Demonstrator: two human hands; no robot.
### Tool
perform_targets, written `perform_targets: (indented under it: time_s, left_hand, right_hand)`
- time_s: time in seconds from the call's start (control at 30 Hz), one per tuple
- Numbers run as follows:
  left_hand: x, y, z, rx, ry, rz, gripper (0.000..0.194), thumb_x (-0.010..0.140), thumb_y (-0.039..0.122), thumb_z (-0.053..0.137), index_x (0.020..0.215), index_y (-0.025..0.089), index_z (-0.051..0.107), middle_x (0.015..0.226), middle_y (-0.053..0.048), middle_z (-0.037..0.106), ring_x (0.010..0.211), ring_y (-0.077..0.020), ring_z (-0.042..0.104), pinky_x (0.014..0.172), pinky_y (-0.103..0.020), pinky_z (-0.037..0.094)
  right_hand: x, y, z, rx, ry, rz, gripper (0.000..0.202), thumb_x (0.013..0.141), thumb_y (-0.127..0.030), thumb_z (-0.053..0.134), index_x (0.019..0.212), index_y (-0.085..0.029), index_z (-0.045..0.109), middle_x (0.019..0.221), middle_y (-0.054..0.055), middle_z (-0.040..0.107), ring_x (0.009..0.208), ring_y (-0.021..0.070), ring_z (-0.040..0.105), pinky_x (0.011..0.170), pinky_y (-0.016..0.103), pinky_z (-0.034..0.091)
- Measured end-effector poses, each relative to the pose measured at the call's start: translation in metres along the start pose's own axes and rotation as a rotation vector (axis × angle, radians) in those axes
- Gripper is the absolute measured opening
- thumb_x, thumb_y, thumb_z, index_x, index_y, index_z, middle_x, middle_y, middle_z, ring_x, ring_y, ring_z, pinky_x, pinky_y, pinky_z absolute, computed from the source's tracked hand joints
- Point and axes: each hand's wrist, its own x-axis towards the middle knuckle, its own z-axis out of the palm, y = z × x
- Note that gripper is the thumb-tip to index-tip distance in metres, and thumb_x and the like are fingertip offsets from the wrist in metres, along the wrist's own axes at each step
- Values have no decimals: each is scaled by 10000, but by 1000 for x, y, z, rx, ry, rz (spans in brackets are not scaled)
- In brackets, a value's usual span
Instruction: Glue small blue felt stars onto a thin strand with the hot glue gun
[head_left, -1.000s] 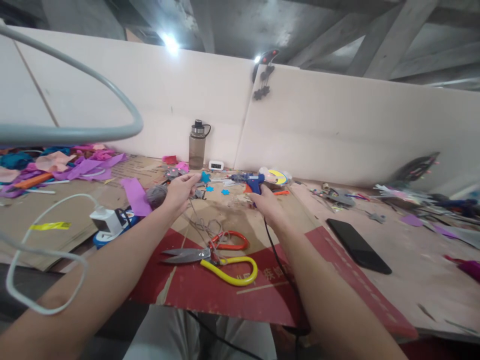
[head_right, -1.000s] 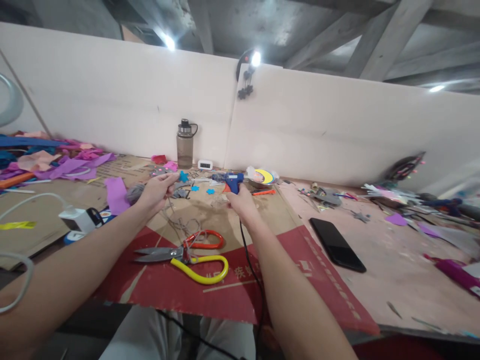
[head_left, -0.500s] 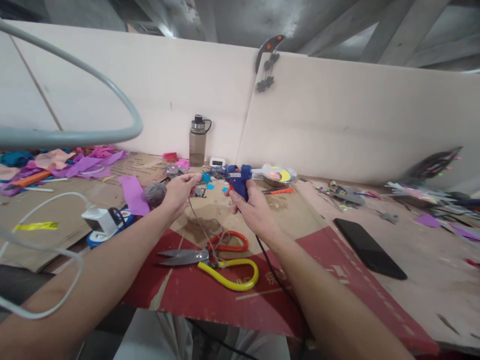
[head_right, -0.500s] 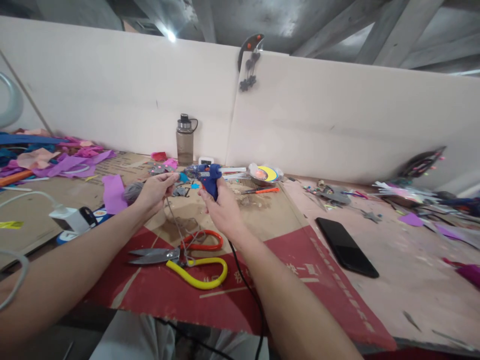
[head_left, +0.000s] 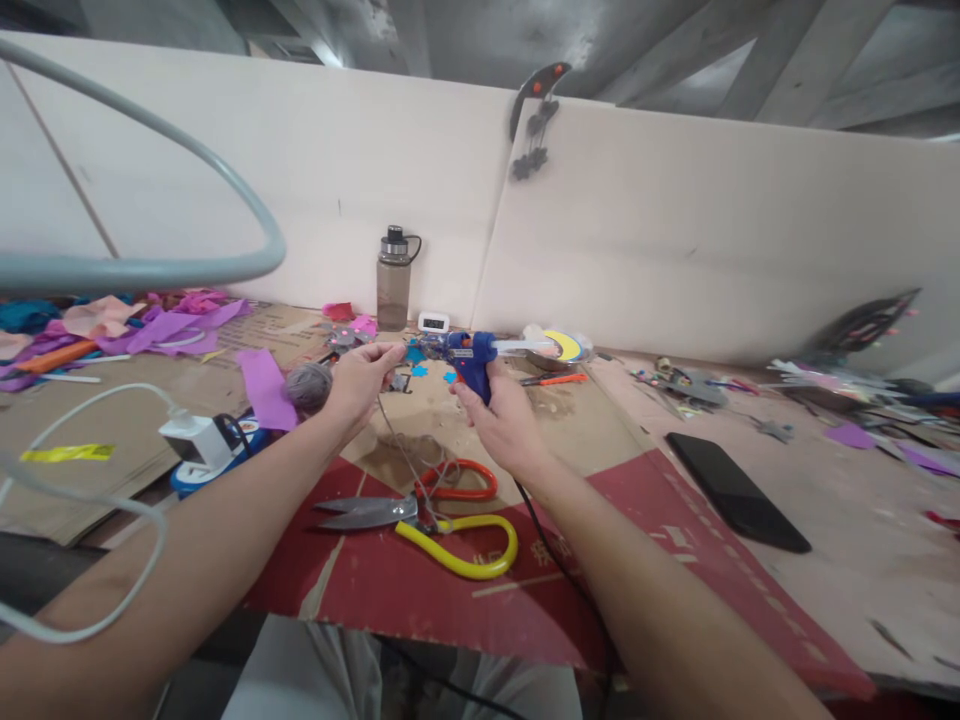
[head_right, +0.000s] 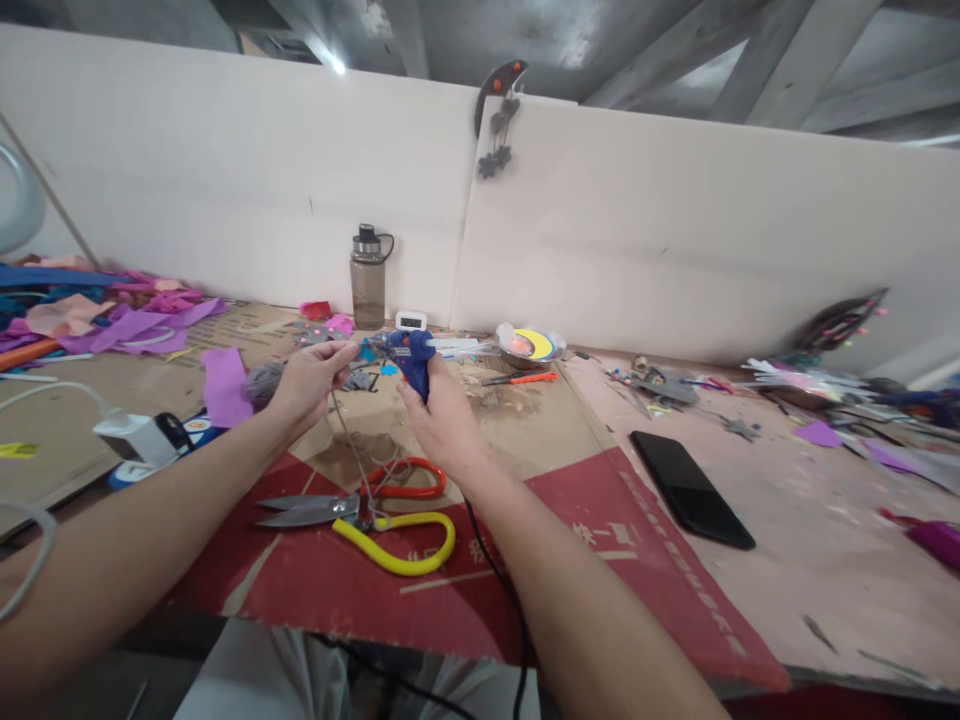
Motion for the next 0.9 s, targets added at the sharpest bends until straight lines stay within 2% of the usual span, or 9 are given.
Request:
perform_targets:
  time_s: [0.4, 0.67, 0.9]
  left_hand:
    - [0, -2, -2, 179, 6, 79, 248, 704, 391, 715, 684, 147, 679, 482, 42, 448, 450, -64, 333, 456, -219, 226]
    - [-1, 1, -1, 153, 13, 76, 254, 689, 392, 721, 685, 144, 668, 489, 45, 446, 453, -63, 334, 457, -221, 225]
    - [2, -6, -4, 236, 14, 95, 291, 708, 430, 704, 722, 140, 683, 495, 42, 458, 464, -70, 344, 472, -227, 233]
  right_hand:
    - [-2, -6, 0, -125, -6, -15, 282, 888, -307, 484, 1137, -178, 518, 957, 106, 658, 812, 238, 600, 717, 338, 440]
    - [-2, -5, 0, -154, 0, -38, 276, 879, -272, 480, 1133, -173, 522, 960, 116, 661, 808, 240, 606, 716, 340, 444]
    - [-2, -5, 0, -159, 0, -59, 261, 880, -268, 471, 1118, -172, 516, 921, 109, 659, 754, 228, 597, 672, 332, 444]
